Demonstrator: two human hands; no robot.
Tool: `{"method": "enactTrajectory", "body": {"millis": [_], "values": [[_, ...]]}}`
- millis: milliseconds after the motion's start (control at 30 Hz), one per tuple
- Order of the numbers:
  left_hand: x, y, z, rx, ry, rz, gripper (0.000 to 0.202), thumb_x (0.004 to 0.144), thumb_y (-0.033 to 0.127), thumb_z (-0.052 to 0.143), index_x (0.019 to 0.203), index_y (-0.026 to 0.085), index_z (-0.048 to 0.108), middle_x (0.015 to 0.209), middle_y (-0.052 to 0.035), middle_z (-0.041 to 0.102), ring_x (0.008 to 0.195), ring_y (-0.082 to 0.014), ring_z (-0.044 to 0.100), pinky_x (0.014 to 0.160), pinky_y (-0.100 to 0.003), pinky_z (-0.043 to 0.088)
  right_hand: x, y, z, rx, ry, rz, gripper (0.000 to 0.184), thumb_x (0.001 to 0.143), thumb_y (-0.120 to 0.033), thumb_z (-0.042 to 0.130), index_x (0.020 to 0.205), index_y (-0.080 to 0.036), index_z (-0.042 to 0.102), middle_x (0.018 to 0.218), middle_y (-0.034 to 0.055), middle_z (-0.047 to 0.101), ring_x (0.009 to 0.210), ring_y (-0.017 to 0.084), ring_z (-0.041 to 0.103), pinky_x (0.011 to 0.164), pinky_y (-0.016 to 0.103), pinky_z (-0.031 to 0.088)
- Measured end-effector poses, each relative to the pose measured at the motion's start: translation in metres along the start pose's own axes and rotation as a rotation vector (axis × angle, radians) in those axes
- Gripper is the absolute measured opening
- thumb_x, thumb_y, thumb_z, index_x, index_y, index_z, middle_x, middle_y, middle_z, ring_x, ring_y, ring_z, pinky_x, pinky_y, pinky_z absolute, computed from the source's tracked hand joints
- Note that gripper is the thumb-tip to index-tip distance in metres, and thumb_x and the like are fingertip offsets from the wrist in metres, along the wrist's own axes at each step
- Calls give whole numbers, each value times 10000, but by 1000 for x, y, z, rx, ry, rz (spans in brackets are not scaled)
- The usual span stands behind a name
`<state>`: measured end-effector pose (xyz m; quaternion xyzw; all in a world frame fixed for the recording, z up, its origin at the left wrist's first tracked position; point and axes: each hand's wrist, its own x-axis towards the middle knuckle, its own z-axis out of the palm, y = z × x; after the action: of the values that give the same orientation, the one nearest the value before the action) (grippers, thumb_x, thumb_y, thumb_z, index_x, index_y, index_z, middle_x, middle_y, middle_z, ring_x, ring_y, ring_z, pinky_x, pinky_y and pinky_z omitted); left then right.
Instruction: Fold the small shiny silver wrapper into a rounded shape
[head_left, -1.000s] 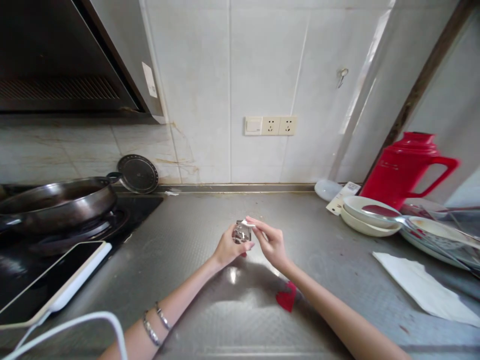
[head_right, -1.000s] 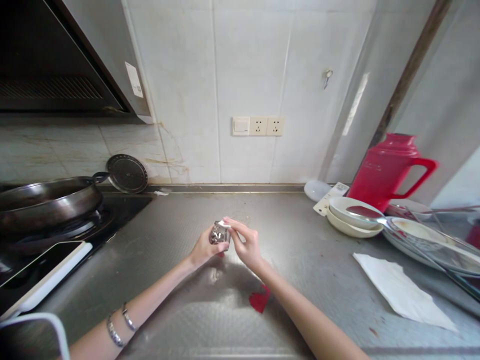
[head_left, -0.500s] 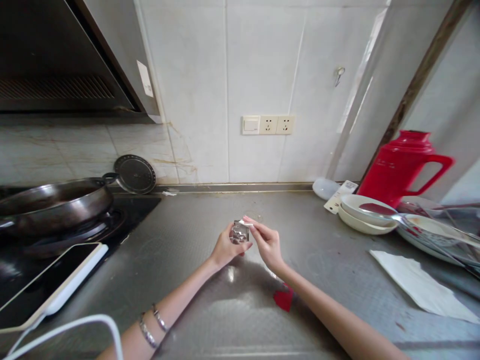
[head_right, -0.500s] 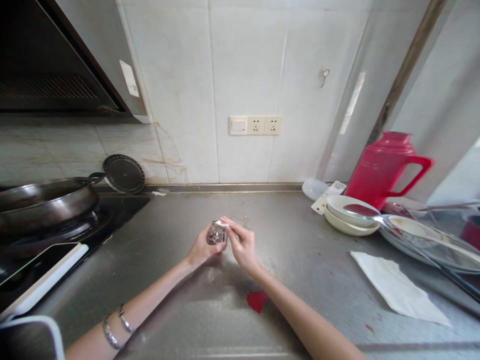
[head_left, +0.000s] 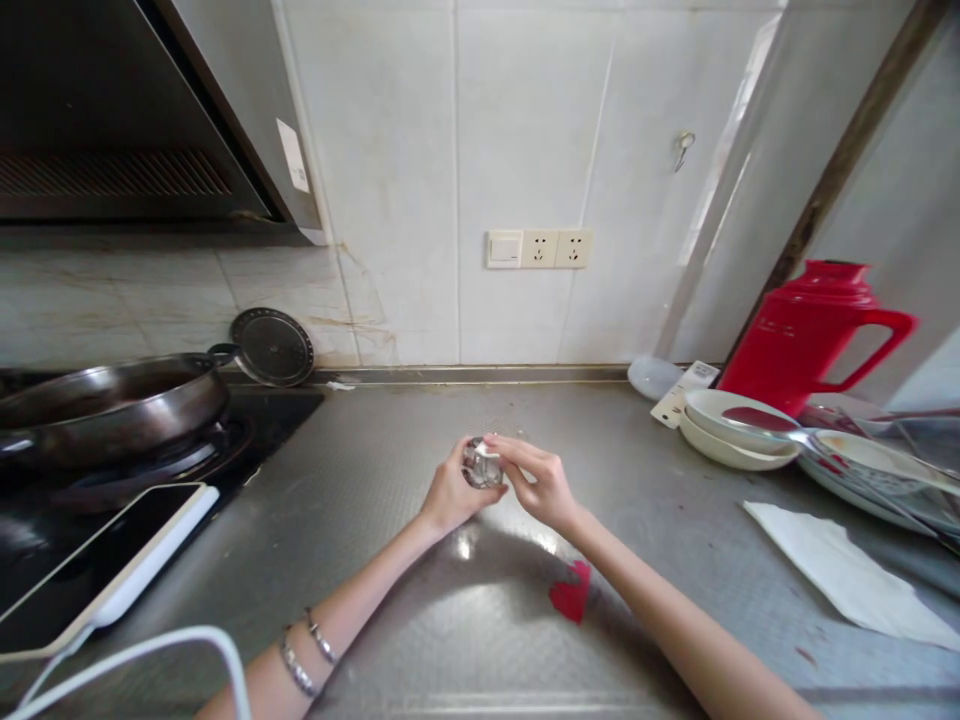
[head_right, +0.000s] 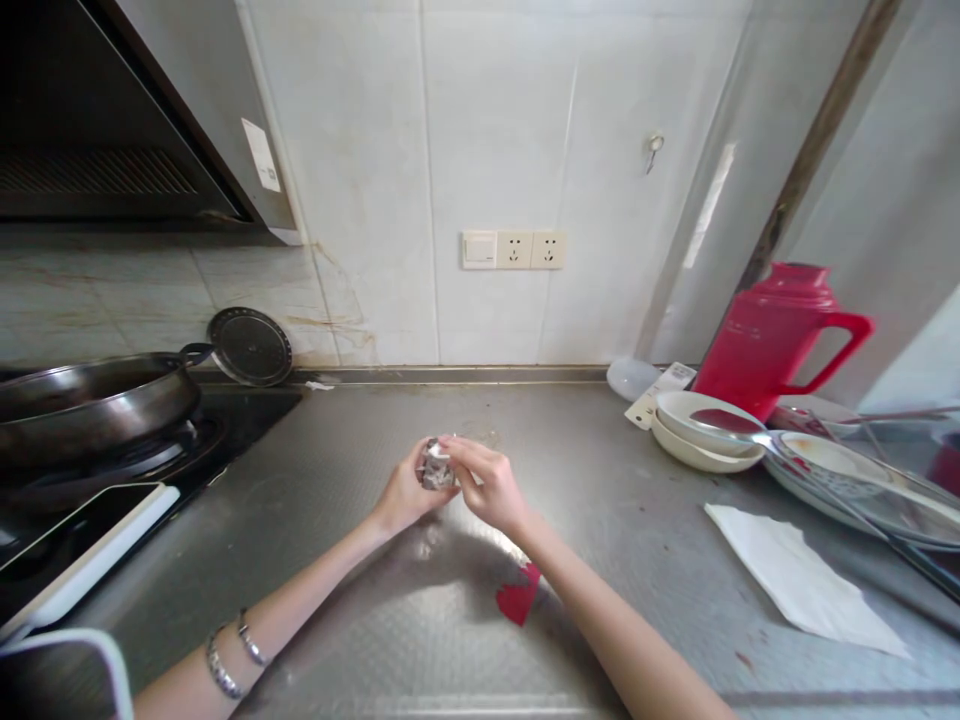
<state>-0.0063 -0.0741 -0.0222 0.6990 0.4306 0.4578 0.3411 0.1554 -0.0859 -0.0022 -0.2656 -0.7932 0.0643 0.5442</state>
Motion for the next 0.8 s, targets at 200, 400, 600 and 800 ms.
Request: {"method": "enactTrajectory", "body": {"millis": [200,400,600,800], "values": [[-5,8,-1,112,-71,6,802,567,336,788,1257,141,429,908,-48,676,747,-183,640,685,-276,495,0,3,2,-42,48,59,253,903,-167,487,1044,-225,689,1042,84,724,989,218,684,866,357,569],[-6,9,2,65,-78,74,650,606,235,729,1204,180,482,986,-40,683,832,-178,648,735,-264,496,-2,-4,0,-37,-97,-166,332,892,-112,463,1160,-209,633,1137,97,687,1141,218,604,961,383,519],[-7,13,2,73,-103,-19,775,577,307,780,1259,150,446,884,-31,685,739,-176,648,670,-262,501,-2,0,4,-25,71,190,235,912,-254,501,986,-230,722,1000,64,738,921,231,706,819,342,583],[-7,6,4,40,-68,60,677,594,230,745,1218,178,486,1028,-55,683,873,-192,650,760,-268,502,-3,-6,5,-4,-78,-80,284,921,-188,456,1114,-218,662,1106,77,703,1129,220,613,981,396,506]]}}
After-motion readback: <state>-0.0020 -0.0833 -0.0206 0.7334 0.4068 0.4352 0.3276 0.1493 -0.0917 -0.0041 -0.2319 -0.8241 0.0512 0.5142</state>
